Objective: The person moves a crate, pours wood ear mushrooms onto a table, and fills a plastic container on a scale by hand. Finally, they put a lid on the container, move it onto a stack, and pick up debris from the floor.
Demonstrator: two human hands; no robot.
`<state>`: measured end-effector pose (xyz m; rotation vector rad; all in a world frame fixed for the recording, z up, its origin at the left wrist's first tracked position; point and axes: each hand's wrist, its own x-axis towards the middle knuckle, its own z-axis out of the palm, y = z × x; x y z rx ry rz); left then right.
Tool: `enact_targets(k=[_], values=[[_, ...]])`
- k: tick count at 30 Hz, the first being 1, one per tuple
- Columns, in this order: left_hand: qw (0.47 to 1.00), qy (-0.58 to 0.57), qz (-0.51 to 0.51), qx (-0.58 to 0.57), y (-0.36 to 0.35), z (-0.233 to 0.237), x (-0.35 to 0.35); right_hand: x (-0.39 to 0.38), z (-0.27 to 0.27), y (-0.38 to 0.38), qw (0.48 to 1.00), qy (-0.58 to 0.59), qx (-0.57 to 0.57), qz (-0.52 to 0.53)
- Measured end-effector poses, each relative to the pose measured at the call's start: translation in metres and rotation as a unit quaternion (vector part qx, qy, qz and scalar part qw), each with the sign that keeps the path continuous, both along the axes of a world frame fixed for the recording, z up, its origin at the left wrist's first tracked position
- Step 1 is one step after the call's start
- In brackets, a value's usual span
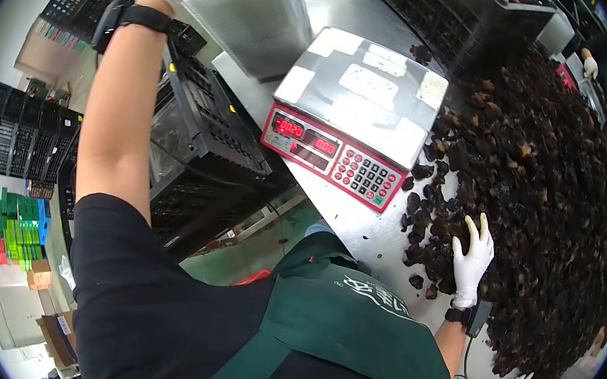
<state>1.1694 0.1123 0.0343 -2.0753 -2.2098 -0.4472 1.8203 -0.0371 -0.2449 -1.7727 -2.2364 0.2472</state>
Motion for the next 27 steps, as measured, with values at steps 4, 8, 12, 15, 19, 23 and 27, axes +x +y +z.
enact_targets(k=[4,8,12,15,19,23,27], values=[[0.947,-0.069,-0.063,0.307,-0.013,0.034,0.059,0.003,-0.004,0.000,1.000,-0.007,0.020,0.011],[0.950,-0.046,-0.175,0.256,-0.039,0.002,0.162,0.004,0.001,0.000,1.000,0.008,0.025,0.009],[0.970,0.045,-0.208,0.119,-0.079,-0.084,0.265,0.010,-0.005,-0.001,0.999,0.018,0.036,0.001],[0.984,-0.020,-0.178,0.015,-0.086,-0.160,0.263,0.015,-0.003,-0.008,0.998,0.039,0.048,-0.010],[0.973,-0.025,-0.229,-0.018,-0.109,-0.175,0.256,0.024,0.014,-0.026,0.995,0.083,0.031,-0.038],[0.969,-0.186,-0.037,0.156,-0.112,-0.199,0.233,0.038,0.017,-0.045,0.990,0.105,0.045,-0.080],[0.911,-0.342,0.187,0.138,-0.093,-0.257,0.202,0.038,0.014,-0.050,0.983,0.122,0.081,-0.115]])
